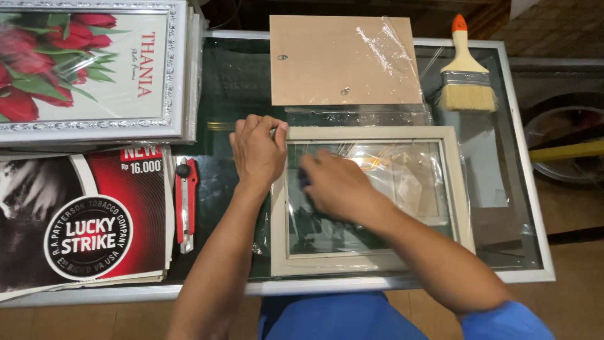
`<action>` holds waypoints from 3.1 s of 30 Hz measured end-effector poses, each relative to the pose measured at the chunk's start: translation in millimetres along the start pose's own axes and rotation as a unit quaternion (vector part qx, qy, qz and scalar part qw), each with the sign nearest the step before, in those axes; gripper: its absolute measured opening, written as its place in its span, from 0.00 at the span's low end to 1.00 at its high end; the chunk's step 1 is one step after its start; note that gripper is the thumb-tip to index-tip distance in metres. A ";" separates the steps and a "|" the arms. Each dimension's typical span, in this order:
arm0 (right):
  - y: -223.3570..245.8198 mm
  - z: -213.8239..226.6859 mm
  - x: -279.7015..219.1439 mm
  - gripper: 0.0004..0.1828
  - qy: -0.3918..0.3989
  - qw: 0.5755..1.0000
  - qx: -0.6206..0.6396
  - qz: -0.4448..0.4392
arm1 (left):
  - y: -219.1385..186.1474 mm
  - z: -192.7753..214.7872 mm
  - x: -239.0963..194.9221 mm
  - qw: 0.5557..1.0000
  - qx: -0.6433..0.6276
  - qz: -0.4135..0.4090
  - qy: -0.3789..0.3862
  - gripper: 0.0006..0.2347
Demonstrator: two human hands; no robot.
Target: Cleaning the glass of a picture frame using a cloth and a brush.
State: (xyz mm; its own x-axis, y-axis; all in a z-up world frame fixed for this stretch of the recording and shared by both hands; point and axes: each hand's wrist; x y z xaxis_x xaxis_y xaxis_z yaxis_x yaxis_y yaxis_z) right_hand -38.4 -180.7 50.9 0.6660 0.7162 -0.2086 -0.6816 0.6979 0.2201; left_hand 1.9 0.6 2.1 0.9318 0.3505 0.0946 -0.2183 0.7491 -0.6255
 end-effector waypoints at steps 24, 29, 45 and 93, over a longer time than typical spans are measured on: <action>19.8 1.4 17.5 0.20 -0.101 0.995 0.008 0.002 | 7.3 -6.2 3.2 1.000 0.001 -0.003 0.001 0.07; -10.0 25.8 -27.5 0.19 -0.087 0.986 0.081 -0.115 | 2.3 -3.1 1.2 1.000 -0.001 -0.008 0.007 0.06; 2.3 5.6 -2.3 0.20 -0.103 0.993 0.027 -0.044 | 5.5 -7.3 1.7 1.000 -0.009 -0.011 -0.019 0.06; -30.3 4.4 -152.8 0.20 0.057 0.986 0.108 0.116 | -13.7 5.0 -8.2 0.999 -0.013 -0.025 -0.037 0.04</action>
State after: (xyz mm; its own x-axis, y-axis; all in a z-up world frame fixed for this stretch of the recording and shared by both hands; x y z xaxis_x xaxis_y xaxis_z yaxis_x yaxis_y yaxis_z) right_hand -118.2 -311.3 80.3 0.4528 0.8608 -0.2325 -0.7230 0.5070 0.4693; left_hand -4.2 -9.7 13.8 0.9169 0.3542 0.1839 -0.1626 0.7523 -0.6384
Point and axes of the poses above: each hand's wrist, its own x-axis towards the middle knuckle, its own z-axis out of the back of the hand, y = z × x, and after that the axes turned 15 degrees about z, right-handed
